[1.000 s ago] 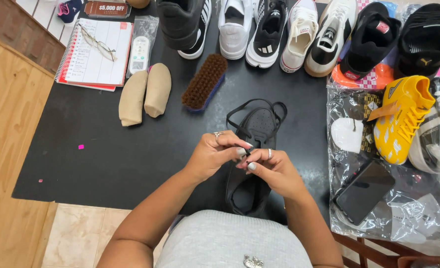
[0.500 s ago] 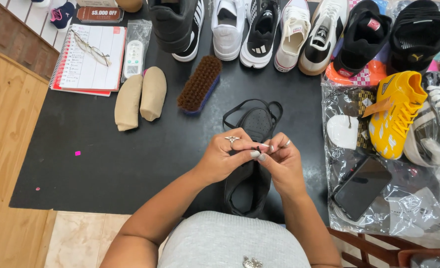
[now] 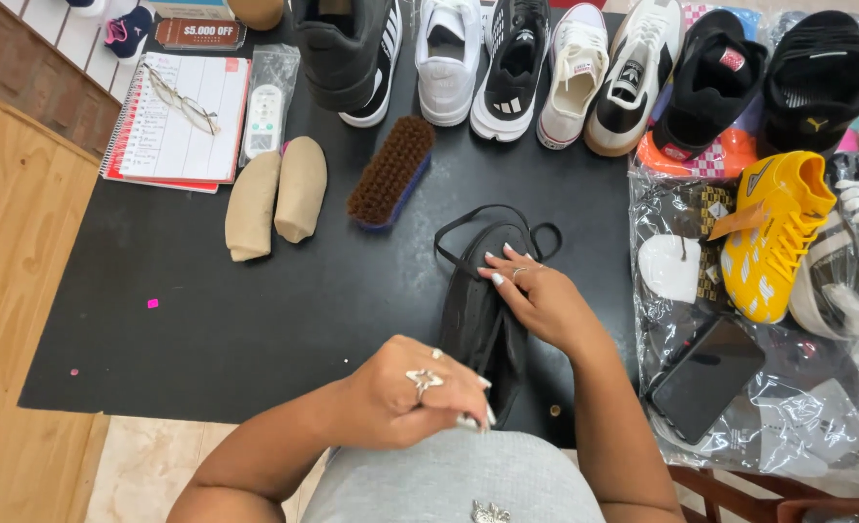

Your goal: The person threads a black shoelace through the eyelets of a black sneaker on a workbench. They pull the lace through each eyelet and adjust the tension, working from the bottom toward the top of the shoe.

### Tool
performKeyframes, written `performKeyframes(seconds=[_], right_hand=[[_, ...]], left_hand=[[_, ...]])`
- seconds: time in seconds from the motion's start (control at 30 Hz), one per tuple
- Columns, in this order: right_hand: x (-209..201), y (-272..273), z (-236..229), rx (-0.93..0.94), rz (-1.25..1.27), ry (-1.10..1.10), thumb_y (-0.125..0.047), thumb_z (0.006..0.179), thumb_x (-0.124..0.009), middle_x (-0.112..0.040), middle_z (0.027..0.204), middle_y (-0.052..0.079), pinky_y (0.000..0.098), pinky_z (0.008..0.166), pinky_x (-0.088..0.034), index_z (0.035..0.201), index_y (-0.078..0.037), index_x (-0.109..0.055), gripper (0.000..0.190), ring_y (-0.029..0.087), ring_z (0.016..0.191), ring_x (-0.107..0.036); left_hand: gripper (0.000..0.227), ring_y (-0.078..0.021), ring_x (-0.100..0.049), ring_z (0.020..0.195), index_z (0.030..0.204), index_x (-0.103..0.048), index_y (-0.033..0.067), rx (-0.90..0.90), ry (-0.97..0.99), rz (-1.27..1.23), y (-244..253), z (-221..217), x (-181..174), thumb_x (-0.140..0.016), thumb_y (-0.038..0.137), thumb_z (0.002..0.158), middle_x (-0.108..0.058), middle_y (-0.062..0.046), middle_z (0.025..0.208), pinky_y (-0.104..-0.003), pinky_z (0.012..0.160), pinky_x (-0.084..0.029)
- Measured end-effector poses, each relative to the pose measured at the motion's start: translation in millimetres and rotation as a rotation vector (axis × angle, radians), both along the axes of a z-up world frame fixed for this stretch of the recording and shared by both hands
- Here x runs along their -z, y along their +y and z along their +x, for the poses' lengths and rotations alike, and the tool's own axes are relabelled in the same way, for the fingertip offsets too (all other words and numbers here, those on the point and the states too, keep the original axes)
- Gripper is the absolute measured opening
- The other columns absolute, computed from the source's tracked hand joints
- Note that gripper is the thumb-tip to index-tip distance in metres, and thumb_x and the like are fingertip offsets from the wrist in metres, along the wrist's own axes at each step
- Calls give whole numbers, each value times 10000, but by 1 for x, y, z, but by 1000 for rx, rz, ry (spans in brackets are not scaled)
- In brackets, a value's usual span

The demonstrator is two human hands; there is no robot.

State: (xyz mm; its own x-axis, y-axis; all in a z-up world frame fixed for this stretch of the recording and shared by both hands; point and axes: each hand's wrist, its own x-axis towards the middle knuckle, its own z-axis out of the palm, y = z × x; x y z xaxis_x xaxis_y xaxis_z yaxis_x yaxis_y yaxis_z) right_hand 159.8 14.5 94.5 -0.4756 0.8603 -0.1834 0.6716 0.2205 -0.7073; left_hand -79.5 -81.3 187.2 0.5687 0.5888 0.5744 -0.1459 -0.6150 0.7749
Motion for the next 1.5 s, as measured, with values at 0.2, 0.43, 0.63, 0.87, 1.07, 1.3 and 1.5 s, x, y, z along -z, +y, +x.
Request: performKeyframes(seconds=[0.2, 0.43, 0.63, 0.87, 1.07, 1.3, 1.5], right_hand=[[3, 2, -2, 23, 34, -111, -248, 961, -504, -651, 1409, -68, 371, 1084, -426, 1228, -266, -747, 361, 163, 1451, -464], [-5, 18, 27, -64, -172, 126, -297, 1007, -475, -590, 1483, 41, 364, 1212, -289, 1320, -161, -684, 400, 181, 1468, -434], [8, 41, 74, 367, -51, 427, -115, 1028, -573, -730, 1185, 122, 383, 1010, -515, 1264, -66, -714, 280, 194, 1140, -658], [55, 87, 63, 218, -183, -23, 4, 848, -651, -745, 1182, 171, 436, 951, -548, 1293, -21, -665, 447, 323, 1099, -710], [63, 102, 59, 75, -312, -299, -100, 837, -667, -784, 1090, 164, 468, 918, -558, 1205, -4, -709, 383, 341, 1054, -735], [106, 119, 64, 98, -432, -259, -123, 791, -636, -796, 892, 120, 374, 824, -565, 1121, -19, -726, 358, 237, 792, -768], [102, 121, 63, 46, -433, -288, -84, 824, -641, -790, 946, 150, 402, 817, -561, 1175, 21, -686, 369, 268, 785, -770]], left_hand=[[382, -272, -715, 776, 920, -666, 5, 240, -67, -9, -24, -22, -54, -380, 172, 1110, -678, -48, 896, -401, 870, -674], [672, -304, -725, 728, 855, -625, -4, 179, -82, 83, -8, -51, -54, -147, 328, 1191, -674, -139, 848, -406, 716, -616], [162, -304, -658, 641, 912, -632, 23, -273, 290, -232, 24, -27, 31, -499, 43, 1002, -621, -111, 698, -376, 603, -571], [176, -355, -678, 831, 1004, -627, 65, -430, 462, -388, 36, 3, 79, -454, 78, 1028, -655, -143, 846, -411, 748, -567], [224, -305, -671, 782, 947, -619, 64, -500, 498, -435, 48, 20, 107, -424, 117, 1043, -658, -130, 808, -380, 716, -556], [245, -385, -676, 875, 972, -564, 84, -422, 635, -573, 49, 28, 81, -480, 305, 1035, -643, -179, 847, -435, 739, -550], [544, -450, -672, 1012, 968, -519, 79, -273, 930, -667, 58, 33, 35, -684, 563, 783, -682, -215, 950, -491, 880, -516]])
